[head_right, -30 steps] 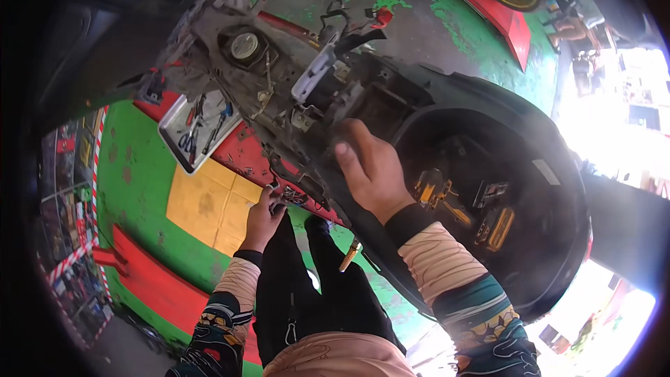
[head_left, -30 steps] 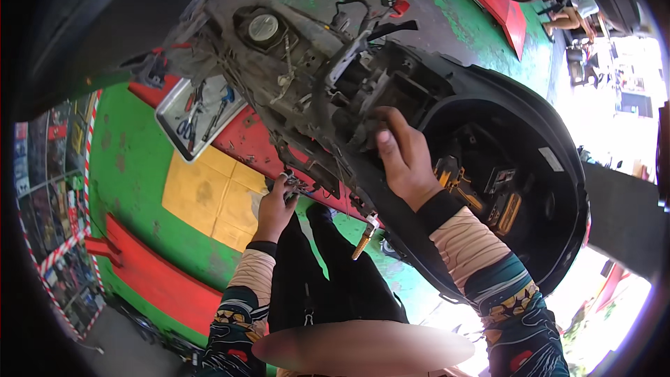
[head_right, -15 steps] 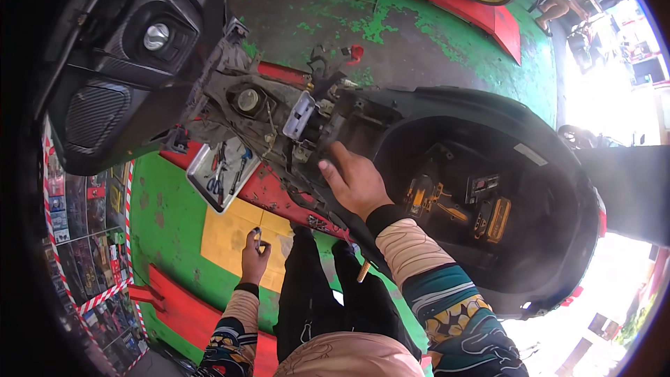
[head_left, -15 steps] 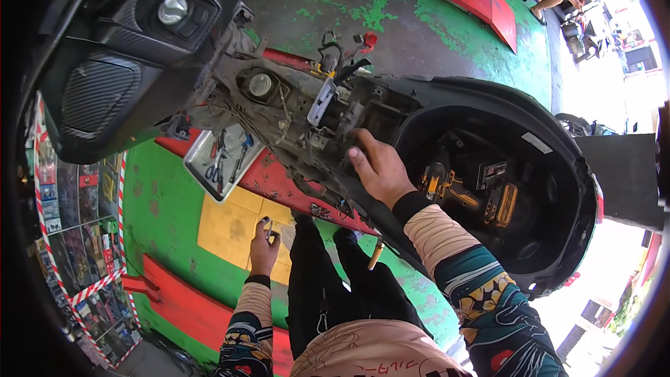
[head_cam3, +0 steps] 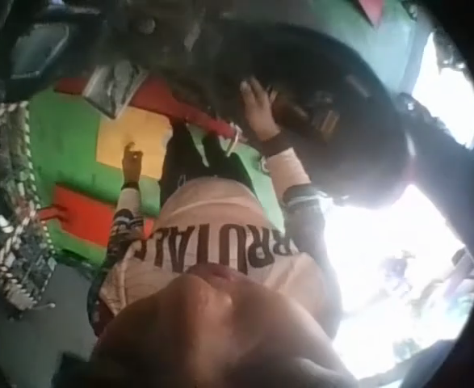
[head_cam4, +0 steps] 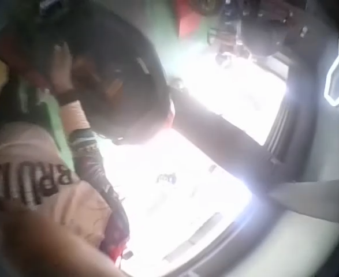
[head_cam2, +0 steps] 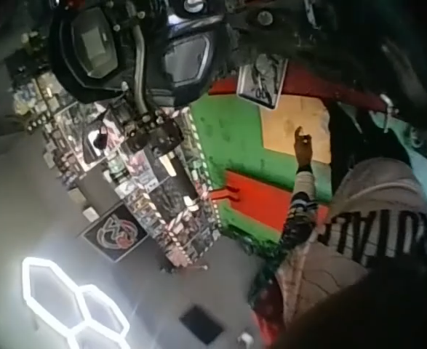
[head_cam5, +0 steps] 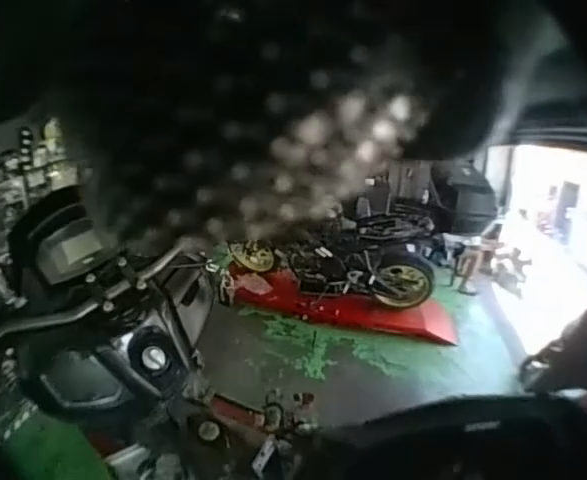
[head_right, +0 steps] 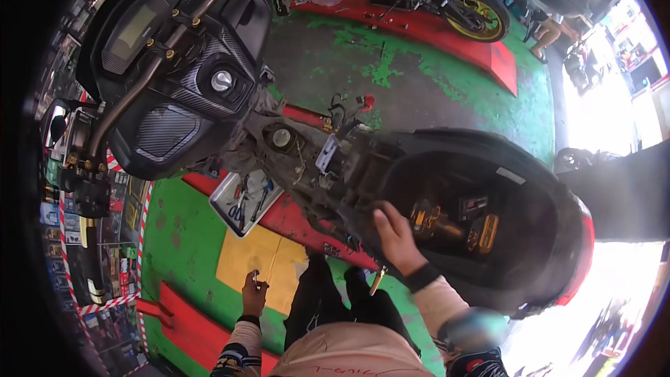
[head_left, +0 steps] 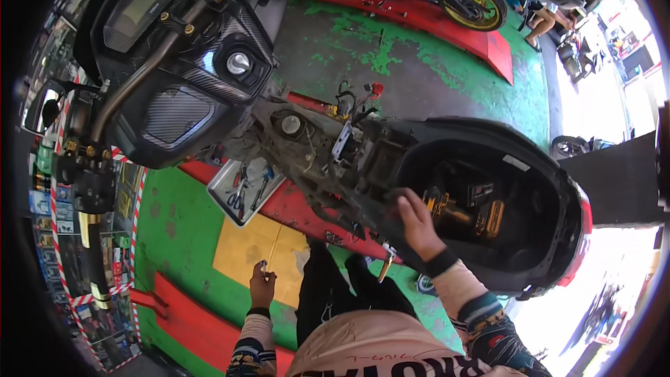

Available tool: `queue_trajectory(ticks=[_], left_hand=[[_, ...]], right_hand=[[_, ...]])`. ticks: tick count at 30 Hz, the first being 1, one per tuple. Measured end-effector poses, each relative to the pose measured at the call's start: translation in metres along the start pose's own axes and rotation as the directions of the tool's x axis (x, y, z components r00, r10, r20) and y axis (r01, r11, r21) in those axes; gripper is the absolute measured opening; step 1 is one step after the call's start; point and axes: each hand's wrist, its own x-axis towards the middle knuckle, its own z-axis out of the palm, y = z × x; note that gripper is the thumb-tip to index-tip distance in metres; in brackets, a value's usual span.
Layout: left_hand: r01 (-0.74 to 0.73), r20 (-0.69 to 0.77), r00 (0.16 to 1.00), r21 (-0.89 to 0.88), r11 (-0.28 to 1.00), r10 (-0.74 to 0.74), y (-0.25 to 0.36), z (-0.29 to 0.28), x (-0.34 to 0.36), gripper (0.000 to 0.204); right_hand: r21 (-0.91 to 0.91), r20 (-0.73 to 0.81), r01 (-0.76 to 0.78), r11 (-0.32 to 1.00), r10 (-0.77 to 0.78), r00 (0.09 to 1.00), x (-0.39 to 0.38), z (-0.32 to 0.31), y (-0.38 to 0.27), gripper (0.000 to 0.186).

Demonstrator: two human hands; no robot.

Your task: Disassembling and inspecting internal components of a motorcycle under the seat storage area.

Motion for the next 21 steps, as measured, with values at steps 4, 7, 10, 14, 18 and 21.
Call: queue_trajectory(ticks=[4,7,10,14,18,21], left_hand=[[-0.186,-0.045,0.979,0.178,0.966,0.196,-0.017,-0.021,0.018,0.046],[-0.102,0.049,0.994,0.167,0.981,0.095,0.003,-0.045,0.043,0.046],[-0.082,0.113,0.991,0.154,0.985,0.065,0.031,-0.06,0.071,0.046],[-0.131,0.166,0.98,0.143,0.981,0.106,0.064,-0.067,0.108,0.043],[-0.248,0.204,0.954,0.132,0.96,0.219,0.089,-0.062,0.142,0.044],[-0.329,0.274,0.922,0.184,0.926,0.273,0.103,-0.059,0.158,0.046]], right_hand=[[-0.048,-0.152,0.06,0.997,-0.067,0.986,-0.067,-0.042,-0.025,0.028],[-0.22,-0.302,0.03,0.975,-0.098,0.948,-0.106,-0.066,-0.031,0.024],[-0.397,-0.399,-0.036,0.917,-0.137,0.907,-0.122,-0.074,-0.032,0.017],[-0.594,-0.442,-0.09,0.799,-0.231,0.867,-0.127,-0.063,-0.032,0.015],[-0.722,-0.41,-0.086,0.687,-0.325,0.852,-0.127,-0.049,-0.016,0.016],[-0.698,-0.456,-0.115,0.706,-0.315,0.833,-0.13,-0.041,-0.001,0.017]])
